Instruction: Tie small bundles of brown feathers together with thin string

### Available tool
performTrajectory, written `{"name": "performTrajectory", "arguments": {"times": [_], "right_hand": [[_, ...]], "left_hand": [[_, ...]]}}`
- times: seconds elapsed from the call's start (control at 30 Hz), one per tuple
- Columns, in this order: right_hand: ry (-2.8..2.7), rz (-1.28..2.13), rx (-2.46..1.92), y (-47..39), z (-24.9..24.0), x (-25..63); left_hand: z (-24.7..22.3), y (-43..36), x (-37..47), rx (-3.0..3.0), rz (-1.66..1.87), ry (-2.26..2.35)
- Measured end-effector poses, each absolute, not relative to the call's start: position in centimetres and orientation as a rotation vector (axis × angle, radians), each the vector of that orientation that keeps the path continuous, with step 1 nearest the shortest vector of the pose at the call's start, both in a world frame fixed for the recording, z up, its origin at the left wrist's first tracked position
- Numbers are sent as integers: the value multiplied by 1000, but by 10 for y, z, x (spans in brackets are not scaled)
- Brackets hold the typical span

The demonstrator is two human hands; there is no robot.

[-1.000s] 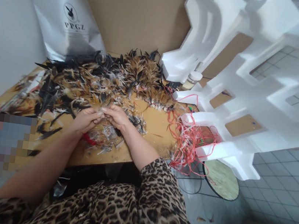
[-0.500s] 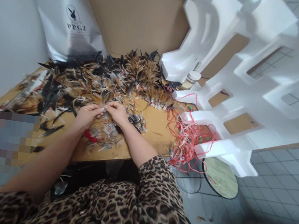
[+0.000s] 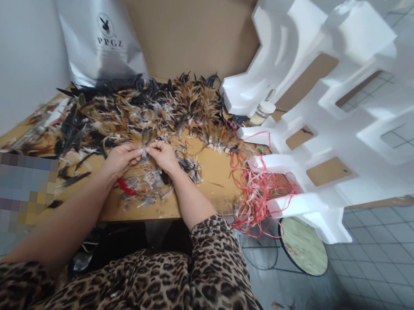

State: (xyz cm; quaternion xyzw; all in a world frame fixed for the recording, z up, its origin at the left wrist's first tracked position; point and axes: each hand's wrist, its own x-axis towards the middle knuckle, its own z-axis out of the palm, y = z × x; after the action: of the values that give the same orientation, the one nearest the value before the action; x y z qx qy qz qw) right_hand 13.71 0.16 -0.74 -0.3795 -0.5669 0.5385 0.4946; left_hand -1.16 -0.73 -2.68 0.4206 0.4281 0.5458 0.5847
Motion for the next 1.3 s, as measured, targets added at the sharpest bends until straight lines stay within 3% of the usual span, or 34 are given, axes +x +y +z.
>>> {"name": "performTrajectory", "arguments": {"times": [0.27, 0.47, 0.7, 1.1, 1.3], "right_hand": [[-1367, 1174, -1004, -1, 9, 156], [-1254, 774, -1243, 19, 15, 250], [-1231, 551, -1649, 43, -10, 342], [-1260, 229, -1934, 52, -27, 335], [-1153, 242, -1792, 43, -22, 334]], "left_hand": [[-18, -13, -9, 910, 1273, 884], [-12, -15, -10, 868, 1277, 904], [-16, -13, -10, 917, 1209, 930], [-15, -14, -10, 946, 1201, 916], [-14, -14, -10, 952, 1211, 919]]}}
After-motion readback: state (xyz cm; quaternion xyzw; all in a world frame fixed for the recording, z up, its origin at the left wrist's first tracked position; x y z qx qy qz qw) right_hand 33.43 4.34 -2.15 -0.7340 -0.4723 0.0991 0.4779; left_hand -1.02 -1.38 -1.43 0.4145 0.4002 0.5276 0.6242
